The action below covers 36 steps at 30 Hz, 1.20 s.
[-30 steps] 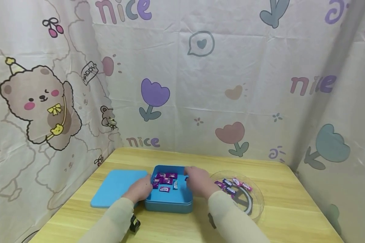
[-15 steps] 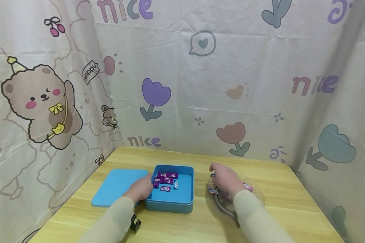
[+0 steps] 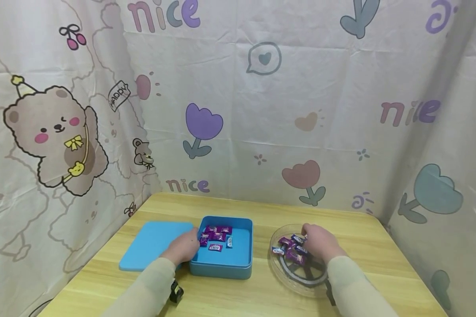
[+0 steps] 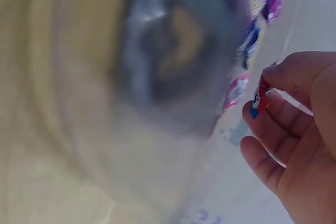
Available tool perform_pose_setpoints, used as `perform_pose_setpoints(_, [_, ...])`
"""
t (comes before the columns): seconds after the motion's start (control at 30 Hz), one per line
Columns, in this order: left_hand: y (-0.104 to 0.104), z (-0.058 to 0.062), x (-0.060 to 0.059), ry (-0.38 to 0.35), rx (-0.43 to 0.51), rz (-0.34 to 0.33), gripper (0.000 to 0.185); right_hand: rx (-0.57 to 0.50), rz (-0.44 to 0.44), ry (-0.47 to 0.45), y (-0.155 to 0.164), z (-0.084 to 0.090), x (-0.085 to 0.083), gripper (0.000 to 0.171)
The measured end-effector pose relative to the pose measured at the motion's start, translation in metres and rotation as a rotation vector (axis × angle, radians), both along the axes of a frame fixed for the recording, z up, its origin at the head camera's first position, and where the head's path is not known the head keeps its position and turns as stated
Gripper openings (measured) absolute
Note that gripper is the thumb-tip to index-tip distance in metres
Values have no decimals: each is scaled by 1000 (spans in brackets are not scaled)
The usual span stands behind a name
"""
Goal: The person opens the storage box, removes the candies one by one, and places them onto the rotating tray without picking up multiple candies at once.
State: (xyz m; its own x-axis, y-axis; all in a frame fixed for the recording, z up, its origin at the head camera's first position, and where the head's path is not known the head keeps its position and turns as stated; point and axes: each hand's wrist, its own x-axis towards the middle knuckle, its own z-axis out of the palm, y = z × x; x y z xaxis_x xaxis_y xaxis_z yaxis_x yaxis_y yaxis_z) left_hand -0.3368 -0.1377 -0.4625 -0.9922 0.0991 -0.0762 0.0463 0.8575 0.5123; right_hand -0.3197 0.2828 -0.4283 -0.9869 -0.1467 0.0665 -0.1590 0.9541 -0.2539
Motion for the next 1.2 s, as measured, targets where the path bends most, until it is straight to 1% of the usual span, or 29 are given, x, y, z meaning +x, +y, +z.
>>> perform_pose_setpoints(0.2, [0, 1, 1, -2, 15, -1, 49, 12, -30, -30, 10, -9, 1, 25])
perform_pose_setpoints(0.3, [0, 1, 0, -1, 19, -4, 49, 15, -36, -35, 12, -13, -1, 24])
perform_pose_setpoints(0.47, [1, 1, -1, 7, 5, -13, 48, 11, -53, -49, 14, -20, -5, 26])
perform_pose_setpoints(0.67, [0, 0, -1, 16, -8, -15, 47, 8, -48, -46, 13, -23, -7, 26])
perform_pose_setpoints(0.83, [0, -1, 0, 15, 4, -13, 48, 14, -45, -31, 12, -23, -6, 24])
perform_pose_setpoints(0.97, [0, -2, -1, 9, 7, -8, 49, 5, -29, 1, 9, -20, -4, 25])
perform_pose_setpoints(1.1, [1, -2, -1, 5, 9, -6, 49, -16, -14, 37, -2, -17, -3, 27])
perform_pose_setpoints(1.2, [1, -2, -1, 12, 4, -12, 49, -21, 3, 55, -18, -10, -1, 27])
